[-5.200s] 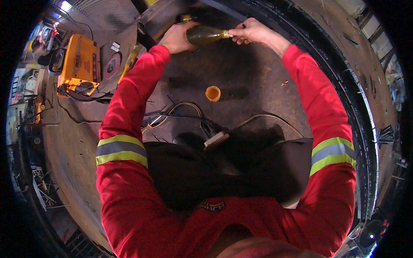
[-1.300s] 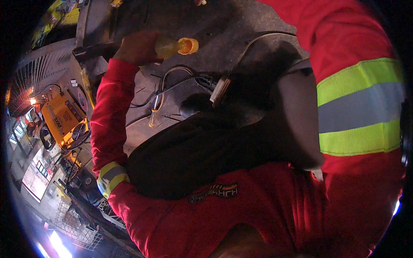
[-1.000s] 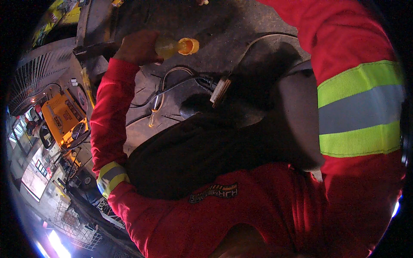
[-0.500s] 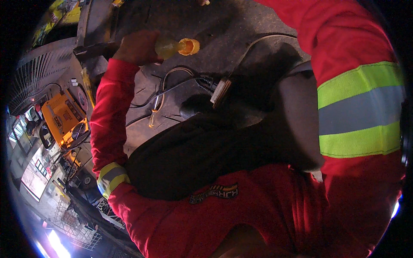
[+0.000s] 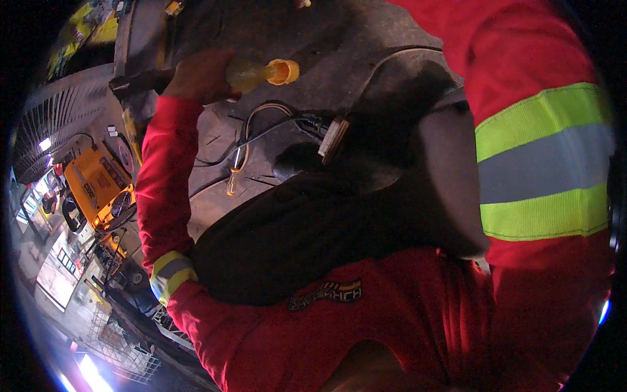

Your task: The person applies a yellow substance to a large curved metal surface using a brush and a small cup. The person repeatedly dips the brush into the cup and spreads the substance along the metal edge. The person also handles a small bottle and a cap during the process.

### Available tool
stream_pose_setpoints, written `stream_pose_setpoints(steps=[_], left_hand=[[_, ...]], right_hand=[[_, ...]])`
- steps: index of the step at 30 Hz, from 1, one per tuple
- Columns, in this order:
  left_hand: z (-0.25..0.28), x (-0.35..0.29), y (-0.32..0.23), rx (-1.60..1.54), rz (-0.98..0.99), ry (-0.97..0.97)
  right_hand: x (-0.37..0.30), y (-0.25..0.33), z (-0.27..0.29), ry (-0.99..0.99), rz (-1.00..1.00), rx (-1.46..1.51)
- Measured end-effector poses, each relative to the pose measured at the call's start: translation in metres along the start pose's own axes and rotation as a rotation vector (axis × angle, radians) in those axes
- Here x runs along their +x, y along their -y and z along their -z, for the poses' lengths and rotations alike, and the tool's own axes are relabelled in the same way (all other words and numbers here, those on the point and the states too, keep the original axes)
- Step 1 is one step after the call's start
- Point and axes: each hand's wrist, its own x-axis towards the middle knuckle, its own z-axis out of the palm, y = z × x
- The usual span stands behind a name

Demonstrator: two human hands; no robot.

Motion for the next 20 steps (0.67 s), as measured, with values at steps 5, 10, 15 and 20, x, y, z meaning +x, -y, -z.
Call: stream_pose_setpoints(steps=[5,10,15,20], left_hand=[[0.011,-0.001,-0.01,-0.002,0.015,-0.004],[0.01,-0.001,-0.008,-0.021,0.01,0.008],[0.015,-0.005,-0.012,-0.026,0.017,-0.004],[0.019,-0.004,-0.013,-0.04,0.039,0.043]], right_hand=[[-0.007,0.0,0.003,0.059,-0.078,0.106],[-0.01,0.002,0.002,-0.05,-0.053,0.01],[-0.016,0.008,0.012,0.052,-0.065,0.093],[-0.026,0.011,0.018,0.077,-0.047,0.069]])
